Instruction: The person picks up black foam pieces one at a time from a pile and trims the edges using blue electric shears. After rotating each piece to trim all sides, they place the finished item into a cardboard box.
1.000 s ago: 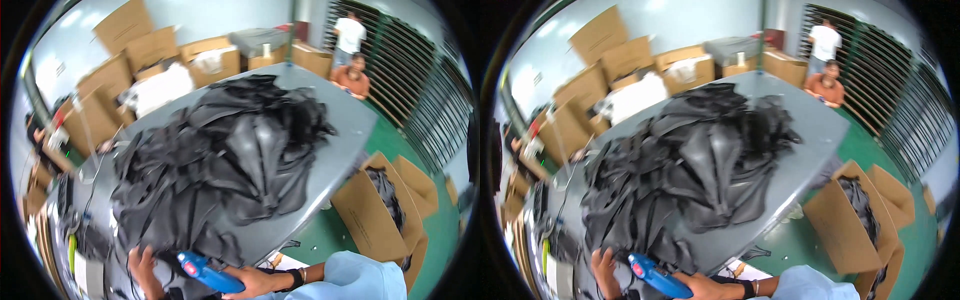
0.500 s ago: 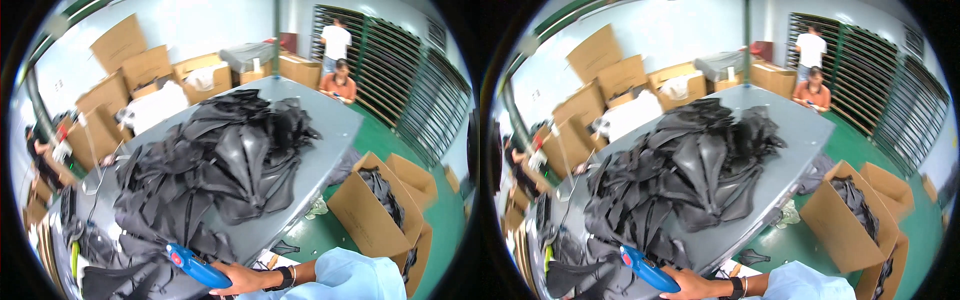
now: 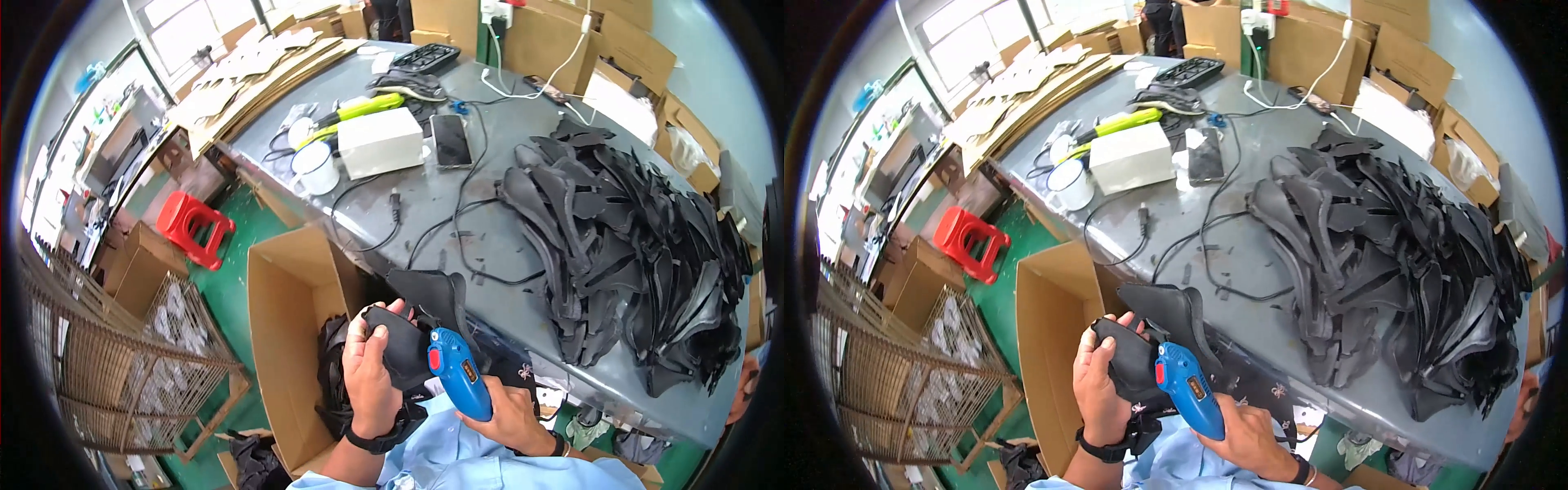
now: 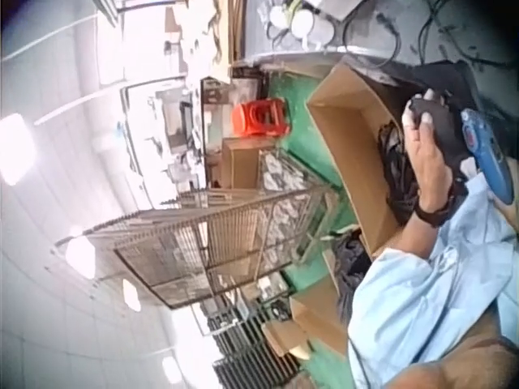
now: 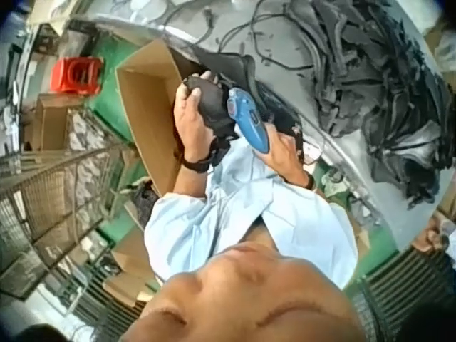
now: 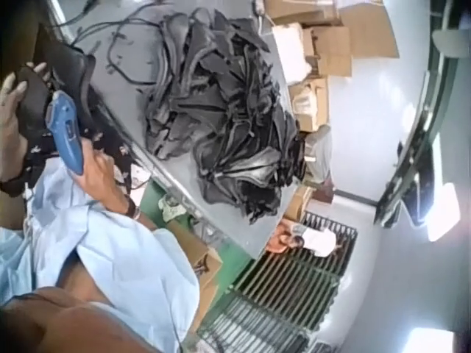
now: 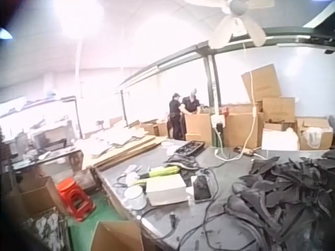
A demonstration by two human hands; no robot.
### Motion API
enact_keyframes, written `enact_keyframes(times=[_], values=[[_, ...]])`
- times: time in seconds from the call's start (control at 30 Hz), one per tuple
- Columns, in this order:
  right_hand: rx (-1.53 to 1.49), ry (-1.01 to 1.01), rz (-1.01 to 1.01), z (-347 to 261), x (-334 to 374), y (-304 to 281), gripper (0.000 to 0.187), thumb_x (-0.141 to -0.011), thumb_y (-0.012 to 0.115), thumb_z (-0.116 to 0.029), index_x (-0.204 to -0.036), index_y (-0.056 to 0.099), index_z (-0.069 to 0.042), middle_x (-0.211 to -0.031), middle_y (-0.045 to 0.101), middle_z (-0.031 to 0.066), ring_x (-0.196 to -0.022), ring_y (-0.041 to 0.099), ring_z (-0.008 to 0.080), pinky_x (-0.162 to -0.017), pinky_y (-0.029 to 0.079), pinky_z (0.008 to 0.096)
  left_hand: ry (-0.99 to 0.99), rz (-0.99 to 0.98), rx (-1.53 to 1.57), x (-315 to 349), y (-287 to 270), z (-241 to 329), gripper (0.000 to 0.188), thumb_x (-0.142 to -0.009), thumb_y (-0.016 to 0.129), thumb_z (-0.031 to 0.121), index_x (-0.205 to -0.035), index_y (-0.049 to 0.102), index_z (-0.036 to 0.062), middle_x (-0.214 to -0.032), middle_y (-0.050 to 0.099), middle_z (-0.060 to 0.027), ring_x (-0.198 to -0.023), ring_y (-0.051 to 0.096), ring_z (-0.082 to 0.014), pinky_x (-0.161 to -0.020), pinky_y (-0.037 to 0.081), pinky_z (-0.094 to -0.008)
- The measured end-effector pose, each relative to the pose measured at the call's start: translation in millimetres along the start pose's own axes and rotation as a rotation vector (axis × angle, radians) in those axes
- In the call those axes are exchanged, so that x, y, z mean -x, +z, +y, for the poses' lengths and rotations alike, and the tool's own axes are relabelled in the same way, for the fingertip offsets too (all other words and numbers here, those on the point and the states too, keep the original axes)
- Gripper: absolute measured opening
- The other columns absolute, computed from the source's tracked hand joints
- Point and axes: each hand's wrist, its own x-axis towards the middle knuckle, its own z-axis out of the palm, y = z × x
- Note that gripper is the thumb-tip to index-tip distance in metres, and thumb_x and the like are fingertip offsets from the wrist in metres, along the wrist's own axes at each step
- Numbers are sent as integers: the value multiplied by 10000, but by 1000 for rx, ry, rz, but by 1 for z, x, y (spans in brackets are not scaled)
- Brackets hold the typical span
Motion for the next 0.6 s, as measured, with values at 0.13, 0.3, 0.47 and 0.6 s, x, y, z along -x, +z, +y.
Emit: enact_keyframes(times=[0.13, 0.3, 0.47, 0.6], values=[[-15, -11, -31, 1, 2, 7, 567, -705, 754, -309, -1072, 478, 23, -675, 624, 162, -578, 640, 309, -541, 502, 378, 61, 62, 33, 2, -3, -5, 325, -885, 472, 77, -1187, 407, -20, -1221, 513, -210, -1096, 532, -298, -940, 447, -394], [-19, -52, -17, 1, 0, 7, 552, -708, 745, -286, -1089, 485, 18, -633, 613, 141, -535, 622, 292, -499, 480, 371, 131, 26, -1, 5, -2, -9, 334, -914, 471, 88, -1227, 390, 1, -1254, 503, -171, -1094, 526, -226, -948, 426, -332], [-4, -35, -57, -1, -3, 5, 550, -698, 771, -279, -1059, 485, 23, -713, 639, 169, -615, 660, 305, -571, 523, 360, 130, 1, -27, 8, 1, -16, 331, -923, 462, 83, -1235, 386, 2, -1254, 501, -172, -1058, 528, -173, -928, 424, -299], [-6, -30, -59, -2, -4, 2, 546, -696, 772, -270, -1056, 486, 25, -718, 639, 169, -615, 660, 302, -575, 524, 361, 187, -33, -167, 7, 2, -22, 312, -917, 451, 72, -1216, 401, -2, -1240, 504, -185, -1098, 521, -212, -939, 425, -327]])
